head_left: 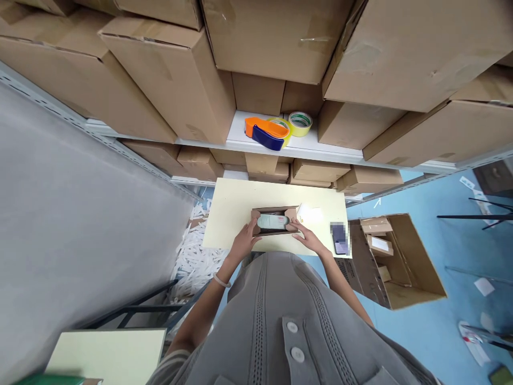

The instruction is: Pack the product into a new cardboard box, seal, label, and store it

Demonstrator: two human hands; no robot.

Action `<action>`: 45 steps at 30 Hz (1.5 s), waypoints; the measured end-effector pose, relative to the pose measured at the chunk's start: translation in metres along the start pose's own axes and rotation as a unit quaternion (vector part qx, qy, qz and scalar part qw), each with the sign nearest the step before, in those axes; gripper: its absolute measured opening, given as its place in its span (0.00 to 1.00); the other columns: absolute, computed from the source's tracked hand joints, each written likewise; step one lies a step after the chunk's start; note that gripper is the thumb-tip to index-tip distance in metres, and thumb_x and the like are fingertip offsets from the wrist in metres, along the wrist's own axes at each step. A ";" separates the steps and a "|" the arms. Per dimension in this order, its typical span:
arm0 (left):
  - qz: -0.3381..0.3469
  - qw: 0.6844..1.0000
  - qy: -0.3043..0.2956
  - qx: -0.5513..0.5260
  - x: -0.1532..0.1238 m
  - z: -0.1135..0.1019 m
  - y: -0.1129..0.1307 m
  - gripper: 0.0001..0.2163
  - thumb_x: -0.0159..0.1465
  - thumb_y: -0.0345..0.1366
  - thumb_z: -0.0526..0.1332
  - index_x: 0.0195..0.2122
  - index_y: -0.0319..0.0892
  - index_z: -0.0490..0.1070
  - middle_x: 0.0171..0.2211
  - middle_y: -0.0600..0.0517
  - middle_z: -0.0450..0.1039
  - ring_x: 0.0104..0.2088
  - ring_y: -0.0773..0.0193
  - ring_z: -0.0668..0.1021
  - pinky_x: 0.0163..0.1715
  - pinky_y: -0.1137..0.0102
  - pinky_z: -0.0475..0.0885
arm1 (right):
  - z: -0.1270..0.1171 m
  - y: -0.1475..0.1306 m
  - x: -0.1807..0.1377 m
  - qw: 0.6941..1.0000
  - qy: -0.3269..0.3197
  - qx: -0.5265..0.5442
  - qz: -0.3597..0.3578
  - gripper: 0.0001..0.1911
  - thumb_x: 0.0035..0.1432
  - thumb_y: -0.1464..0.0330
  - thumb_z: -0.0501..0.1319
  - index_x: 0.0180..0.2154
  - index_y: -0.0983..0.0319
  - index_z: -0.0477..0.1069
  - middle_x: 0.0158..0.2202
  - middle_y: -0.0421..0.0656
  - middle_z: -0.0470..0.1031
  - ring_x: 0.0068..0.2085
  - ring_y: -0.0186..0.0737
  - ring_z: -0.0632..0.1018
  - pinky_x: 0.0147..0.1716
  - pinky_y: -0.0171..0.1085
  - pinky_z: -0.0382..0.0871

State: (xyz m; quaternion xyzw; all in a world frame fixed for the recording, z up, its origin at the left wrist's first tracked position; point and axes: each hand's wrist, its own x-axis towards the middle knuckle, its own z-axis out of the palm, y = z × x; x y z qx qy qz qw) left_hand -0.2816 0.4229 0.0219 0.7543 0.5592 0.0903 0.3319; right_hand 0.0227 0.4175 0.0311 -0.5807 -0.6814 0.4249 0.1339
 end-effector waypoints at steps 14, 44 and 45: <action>0.008 0.977 -0.071 -0.200 0.027 -0.006 -0.012 0.28 0.69 0.38 0.51 0.69 0.47 0.44 0.60 0.46 0.68 0.63 0.62 0.66 0.59 0.61 0.64 | -0.010 -0.011 0.017 0.997 0.030 -0.066 0.001 0.19 0.66 0.65 0.53 0.57 0.55 0.68 0.60 0.42 0.70 0.65 0.40 0.64 0.61 0.45 0.60; 0.020 0.962 0.203 0.181 0.052 0.011 0.004 0.31 0.62 0.24 0.55 0.66 0.46 0.54 0.69 0.43 0.47 0.70 0.47 0.49 0.65 0.42 0.45 | 0.027 -0.013 0.072 0.901 0.248 -0.355 -0.010 0.26 0.62 0.77 0.51 0.61 0.65 0.58 0.60 0.59 0.61 0.62 0.53 0.62 0.61 0.52 0.55; 0.026 0.961 0.209 0.179 0.052 0.014 0.002 0.30 0.62 0.24 0.55 0.66 0.45 0.55 0.69 0.42 0.48 0.70 0.47 0.49 0.66 0.42 0.45 | 0.029 -0.014 0.071 0.900 0.248 -0.359 -0.017 0.25 0.62 0.78 0.49 0.60 0.66 0.60 0.60 0.58 0.62 0.63 0.53 0.61 0.62 0.52 0.53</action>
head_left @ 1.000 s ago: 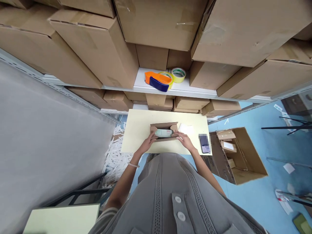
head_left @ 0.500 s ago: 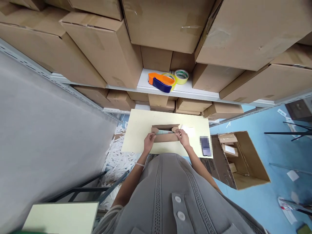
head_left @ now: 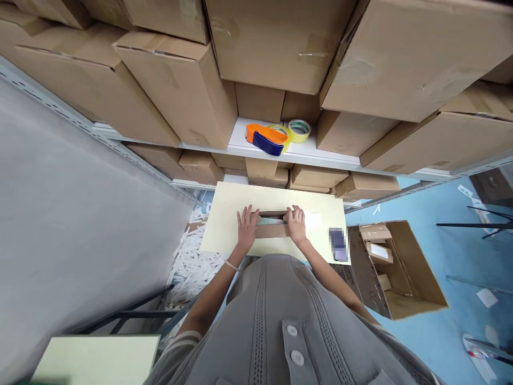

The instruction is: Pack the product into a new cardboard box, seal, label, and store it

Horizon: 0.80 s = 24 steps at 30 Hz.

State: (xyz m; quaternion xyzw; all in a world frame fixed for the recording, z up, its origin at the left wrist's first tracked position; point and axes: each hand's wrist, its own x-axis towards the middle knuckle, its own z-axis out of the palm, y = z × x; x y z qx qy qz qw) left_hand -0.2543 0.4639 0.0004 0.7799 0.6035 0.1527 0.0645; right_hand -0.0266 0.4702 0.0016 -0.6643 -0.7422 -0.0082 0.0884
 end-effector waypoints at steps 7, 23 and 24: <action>0.036 0.997 0.057 -0.032 -0.011 0.019 -0.008 0.20 0.66 0.29 0.54 0.60 0.41 0.63 0.62 0.39 0.63 0.65 0.50 0.62 0.66 0.41 0.45 | 0.004 0.010 -0.016 0.999 0.003 0.032 -0.036 0.24 0.64 0.76 0.48 0.61 0.63 0.60 0.61 0.52 0.65 0.68 0.48 0.56 0.65 0.53 0.48; 0.143 0.989 -0.034 -0.019 -0.041 0.031 0.007 0.26 0.69 0.37 0.51 0.67 0.37 0.53 0.67 0.43 0.53 0.69 0.55 0.53 0.68 0.52 0.45 | 0.012 0.011 -0.054 0.996 -0.074 0.000 -0.045 0.29 0.70 0.64 0.39 0.70 0.60 0.40 0.71 0.42 0.45 0.70 0.44 0.47 0.67 0.50 0.43; 0.157 0.987 -0.041 -0.018 -0.041 0.033 0.012 0.27 0.69 0.37 0.51 0.68 0.37 0.50 0.68 0.45 0.51 0.69 0.56 0.52 0.68 0.53 0.46 | 0.012 0.010 -0.052 0.996 -0.076 0.001 -0.041 0.29 0.70 0.64 0.39 0.70 0.60 0.40 0.71 0.42 0.45 0.70 0.44 0.48 0.67 0.50 0.43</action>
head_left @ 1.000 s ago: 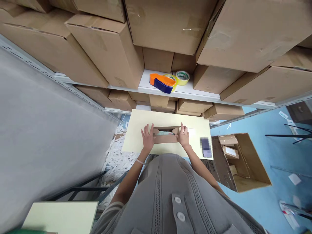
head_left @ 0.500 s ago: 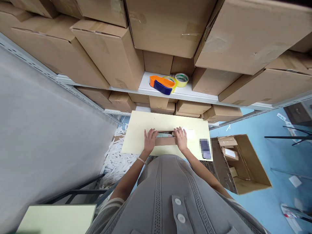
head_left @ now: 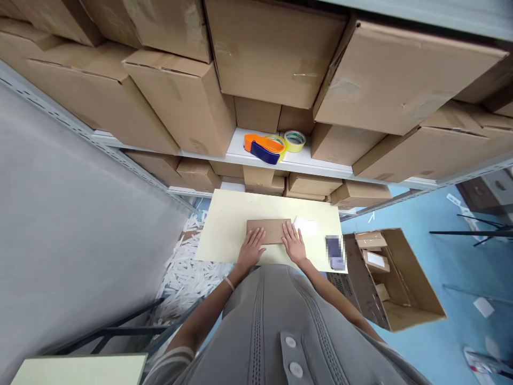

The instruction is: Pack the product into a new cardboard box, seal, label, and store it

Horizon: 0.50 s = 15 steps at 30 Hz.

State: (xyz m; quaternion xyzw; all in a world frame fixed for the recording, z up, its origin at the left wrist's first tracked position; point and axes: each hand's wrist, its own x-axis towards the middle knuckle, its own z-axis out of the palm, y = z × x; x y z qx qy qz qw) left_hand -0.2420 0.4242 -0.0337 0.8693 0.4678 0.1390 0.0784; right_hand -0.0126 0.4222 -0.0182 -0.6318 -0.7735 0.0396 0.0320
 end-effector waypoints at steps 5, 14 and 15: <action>0.001 1.000 0.001 0.016 0.014 0.011 0.013 0.29 0.65 0.23 0.45 0.69 0.39 0.49 0.69 0.48 0.51 0.69 0.61 0.54 0.68 0.59 0.50 | -0.015 -0.005 0.015 1.000 -0.003 0.017 0.009 0.28 0.68 0.66 0.42 0.67 0.62 0.51 0.69 0.46 0.52 0.69 0.47 0.53 0.66 0.53 0.43; -0.001 1.000 0.025 0.007 0.017 0.017 0.005 0.31 0.62 0.21 0.45 0.68 0.41 0.50 0.67 0.47 0.56 0.67 0.63 0.59 0.67 0.59 0.54 | -0.155 -0.036 0.156 0.957 0.205 0.169 -0.115 0.22 0.67 0.64 0.45 0.59 0.61 0.63 0.61 0.50 0.65 0.63 0.46 0.63 0.61 0.48 0.56; -0.003 1.000 0.025 0.001 0.017 0.017 0.005 0.31 0.63 0.21 0.45 0.68 0.42 0.51 0.67 0.48 0.57 0.67 0.63 0.59 0.67 0.59 0.54 | -0.172 -0.040 0.179 0.952 0.227 0.169 -0.120 0.23 0.68 0.63 0.44 0.59 0.62 0.62 0.61 0.51 0.65 0.62 0.47 0.64 0.60 0.48 0.57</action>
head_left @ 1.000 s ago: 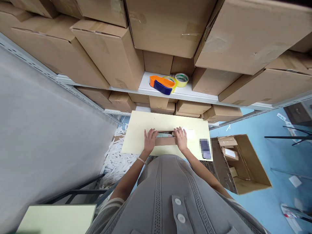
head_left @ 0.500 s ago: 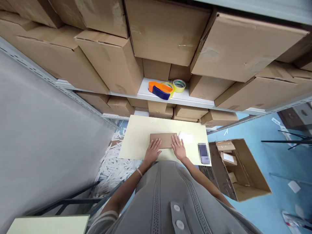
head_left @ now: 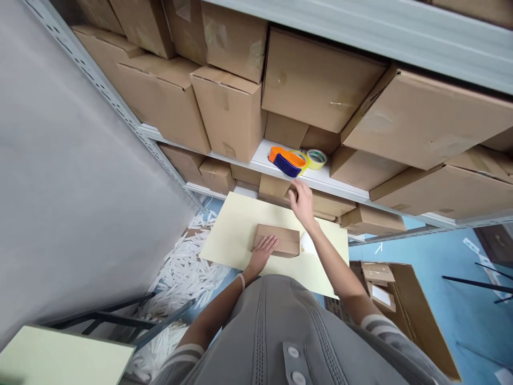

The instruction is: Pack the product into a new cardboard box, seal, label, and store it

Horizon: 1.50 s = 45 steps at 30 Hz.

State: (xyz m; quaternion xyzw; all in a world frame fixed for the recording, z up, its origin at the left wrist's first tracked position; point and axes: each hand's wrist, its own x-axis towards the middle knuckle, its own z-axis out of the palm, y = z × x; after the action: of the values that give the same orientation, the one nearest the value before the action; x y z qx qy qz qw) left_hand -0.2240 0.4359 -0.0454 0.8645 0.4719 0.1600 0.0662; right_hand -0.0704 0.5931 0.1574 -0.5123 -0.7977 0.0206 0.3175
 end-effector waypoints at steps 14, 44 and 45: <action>-0.036 0.997 0.046 -0.049 0.018 -0.009 -0.022 0.34 0.57 0.16 0.45 0.65 0.45 0.59 0.65 0.52 0.59 0.66 0.65 0.61 0.67 0.60 0.53 | 0.018 0.011 0.120 0.978 -0.012 -0.191 0.084 0.31 0.67 0.50 0.46 0.44 0.70 0.72 0.34 0.55 0.78 0.38 0.47 0.75 0.45 0.41 0.61; -0.063 0.988 -0.008 -0.138 0.017 -0.009 -0.018 0.28 0.60 0.20 0.49 0.62 0.40 0.63 0.62 0.45 0.64 0.66 0.59 0.61 0.66 0.54 0.56 | 0.028 0.049 -0.106 0.905 -0.265 -0.104 0.317 0.34 0.68 0.53 0.42 0.24 0.62 0.77 0.29 0.49 0.80 0.34 0.42 0.79 0.31 0.34 0.60; -0.088 0.979 0.000 -0.184 0.019 -0.010 -0.017 0.24 0.63 0.23 0.49 0.60 0.41 0.65 0.61 0.45 0.66 0.65 0.58 0.63 0.65 0.53 0.57 | 0.029 0.047 -0.106 0.904 -0.267 -0.111 0.316 0.33 0.69 0.54 0.42 0.25 0.62 0.78 0.30 0.50 0.80 0.35 0.42 0.79 0.31 0.34 0.60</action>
State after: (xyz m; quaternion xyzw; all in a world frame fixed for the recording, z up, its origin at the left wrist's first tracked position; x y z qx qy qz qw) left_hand -0.2316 0.4614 -0.0360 0.7925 0.5086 0.2380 0.2380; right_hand -0.0184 0.5356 0.0662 -0.7444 -0.6463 0.1674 0.0103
